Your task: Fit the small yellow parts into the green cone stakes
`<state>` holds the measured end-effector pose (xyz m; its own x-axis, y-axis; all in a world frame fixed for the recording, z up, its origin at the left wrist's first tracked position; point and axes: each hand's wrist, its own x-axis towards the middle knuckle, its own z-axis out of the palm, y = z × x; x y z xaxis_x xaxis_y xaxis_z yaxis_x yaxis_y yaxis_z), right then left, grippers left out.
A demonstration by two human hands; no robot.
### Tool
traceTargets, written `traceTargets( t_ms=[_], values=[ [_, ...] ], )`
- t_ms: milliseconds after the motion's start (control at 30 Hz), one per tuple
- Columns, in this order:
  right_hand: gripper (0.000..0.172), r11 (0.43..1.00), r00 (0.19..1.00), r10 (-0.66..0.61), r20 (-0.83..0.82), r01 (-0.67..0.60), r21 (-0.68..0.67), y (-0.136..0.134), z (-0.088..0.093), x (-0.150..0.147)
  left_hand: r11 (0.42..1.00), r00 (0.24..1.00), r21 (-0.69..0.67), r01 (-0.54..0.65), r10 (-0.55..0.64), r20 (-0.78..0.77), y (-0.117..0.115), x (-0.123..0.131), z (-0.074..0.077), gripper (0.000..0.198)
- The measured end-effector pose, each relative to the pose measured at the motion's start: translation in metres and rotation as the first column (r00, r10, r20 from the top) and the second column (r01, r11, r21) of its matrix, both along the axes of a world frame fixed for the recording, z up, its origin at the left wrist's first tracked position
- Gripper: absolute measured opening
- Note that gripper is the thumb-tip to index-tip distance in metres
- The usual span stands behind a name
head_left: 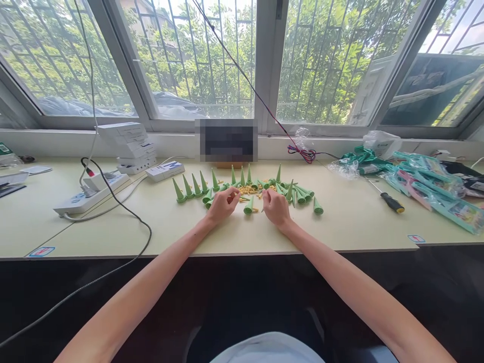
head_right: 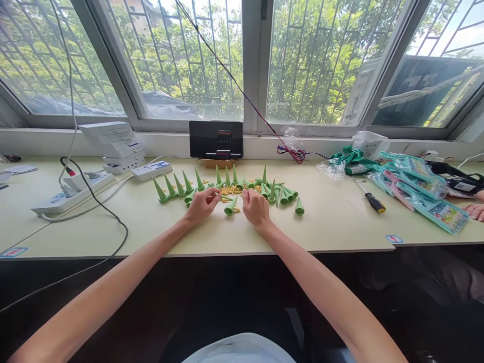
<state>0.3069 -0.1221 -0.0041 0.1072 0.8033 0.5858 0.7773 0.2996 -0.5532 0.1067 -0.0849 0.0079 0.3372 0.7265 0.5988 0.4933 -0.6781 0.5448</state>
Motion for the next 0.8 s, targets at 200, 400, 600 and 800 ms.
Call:
traceTargets(
  t_ms=[200, 400, 600, 800],
  values=[
    [0.017, 0.996, 0.996, 0.081, 0.030, -0.082, 0.020, 0.007, 0.004, 0.001, 0.999, 0.995, 0.036, 0.004, -0.001, -0.095, -0.002, 0.002, -0.003, 0.013],
    [0.015, 0.978, 0.980, 0.196, 0.032, -0.193, -0.083, 0.035, 0.022, -0.003, 0.996, 0.998, 0.065, -0.053, 0.055, -0.024, 0.002, 0.002, -0.007, 0.010],
    [0.015, 0.868, 0.887, 0.426, 0.177, -0.346, -0.356, 0.056, 0.046, -0.024, 0.992, 0.993, 0.062, -0.108, 0.105, 0.046, 0.002, 0.002, -0.008, 0.008],
    [0.019, 0.798, 0.798, 0.509, 0.323, -0.297, -0.524, 0.057, 0.057, -0.041, 0.986, 0.985, 0.067, -0.154, 0.148, 0.089, 0.002, 0.002, -0.007, 0.006]
  ],
)
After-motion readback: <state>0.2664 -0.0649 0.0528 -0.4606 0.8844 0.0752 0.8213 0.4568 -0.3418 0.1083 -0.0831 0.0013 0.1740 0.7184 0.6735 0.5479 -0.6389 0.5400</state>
